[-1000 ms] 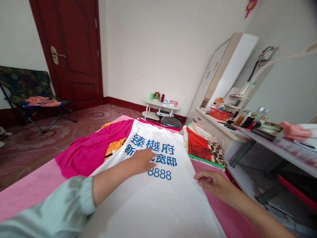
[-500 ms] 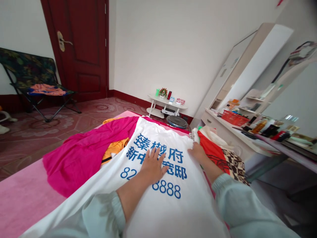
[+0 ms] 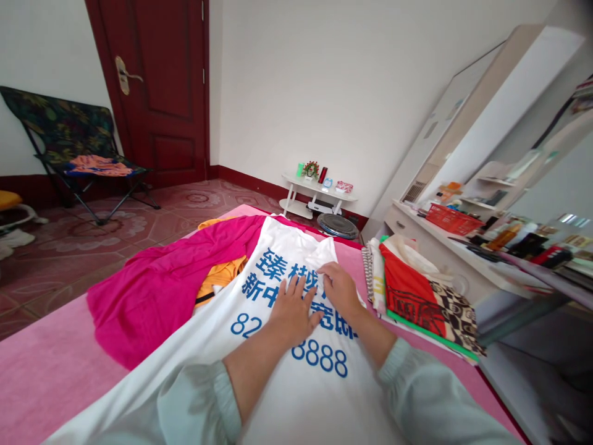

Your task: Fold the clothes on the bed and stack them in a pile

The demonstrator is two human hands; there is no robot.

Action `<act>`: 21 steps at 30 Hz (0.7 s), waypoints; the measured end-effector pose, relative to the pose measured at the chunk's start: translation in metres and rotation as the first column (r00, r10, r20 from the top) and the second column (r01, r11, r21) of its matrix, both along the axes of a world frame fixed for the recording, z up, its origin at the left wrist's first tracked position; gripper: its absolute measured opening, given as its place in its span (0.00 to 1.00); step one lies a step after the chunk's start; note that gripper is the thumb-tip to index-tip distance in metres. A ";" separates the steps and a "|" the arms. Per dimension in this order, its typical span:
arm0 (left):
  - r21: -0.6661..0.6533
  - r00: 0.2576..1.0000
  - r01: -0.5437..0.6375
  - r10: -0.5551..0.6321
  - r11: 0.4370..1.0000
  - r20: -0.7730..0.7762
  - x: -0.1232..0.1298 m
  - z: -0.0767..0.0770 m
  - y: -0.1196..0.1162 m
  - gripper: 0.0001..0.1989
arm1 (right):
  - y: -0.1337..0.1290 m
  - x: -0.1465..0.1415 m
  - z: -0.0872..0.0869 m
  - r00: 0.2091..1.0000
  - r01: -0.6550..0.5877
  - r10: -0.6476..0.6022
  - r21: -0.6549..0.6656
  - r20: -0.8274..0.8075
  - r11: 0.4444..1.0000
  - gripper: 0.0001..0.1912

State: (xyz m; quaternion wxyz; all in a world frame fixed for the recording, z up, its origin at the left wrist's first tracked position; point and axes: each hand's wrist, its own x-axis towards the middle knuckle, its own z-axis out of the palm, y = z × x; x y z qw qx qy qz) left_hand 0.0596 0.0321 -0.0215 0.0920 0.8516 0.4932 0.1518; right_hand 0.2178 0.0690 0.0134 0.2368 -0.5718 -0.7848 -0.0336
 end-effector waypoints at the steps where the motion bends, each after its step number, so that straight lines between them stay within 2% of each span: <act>1: -0.002 1.000 0.000 0.000 1.000 0.002 0.000 0.000 0.000 0.34 | 0.000 0.004 0.001 0.998 0.064 -0.063 0.045 -0.017 0.997 0.17; 3: -0.011 1.000 0.003 -0.003 1.000 0.003 0.000 0.002 -0.001 0.33 | 0.003 0.012 0.002 0.980 0.198 -0.197 0.092 -0.027 0.976 0.17; 4: -0.014 1.000 0.004 -0.003 1.000 0.003 0.000 0.003 -0.001 0.33 | 0.005 0.016 0.002 0.971 0.239 -0.238 0.080 -0.019 0.968 0.21; 6: -0.016 1.000 0.004 -0.004 1.000 0.005 -0.001 0.004 -0.001 0.33 | 0.007 0.020 0.000 0.970 0.243 -0.244 0.025 0.022 0.970 0.30; 8: -0.020 1.000 0.005 -0.005 1.000 0.004 -0.001 0.005 -0.001 0.34 | 0.008 0.023 -0.001 0.983 0.151 -0.148 -0.024 0.109 0.988 0.30; 11: -0.027 1.000 0.006 -0.006 1.000 0.003 -0.002 0.004 -0.001 0.34 | 0.009 0.028 0.008 0.966 -0.002 0.028 -0.104 0.256 0.995 0.21; 13: -0.022 1.000 0.007 -0.007 1.000 0.006 -0.001 0.003 0.000 0.34 | 0.012 0.034 0.016 0.959 -0.057 0.100 -0.164 0.265 0.985 0.15; 15: -0.013 1.000 0.009 -0.009 1.000 0.007 -0.001 0.002 0.001 0.34 | 0.016 0.040 0.020 0.976 -0.083 0.118 -0.192 0.184 0.978 0.13; 18: 0.007 1.000 -0.001 0.001 1.000 0.009 0.000 -0.001 0.001 0.33 | 0.021 0.043 0.012 0.998 0.018 -0.005 -0.189 0.070 0.982 0.18; 21: 0.026 1.000 -0.022 0.021 0.999 0.015 0.001 -0.003 0.002 0.33 | 0.021 0.039 -0.003 0.988 0.140 -0.123 -0.197 0.097 0.970 0.27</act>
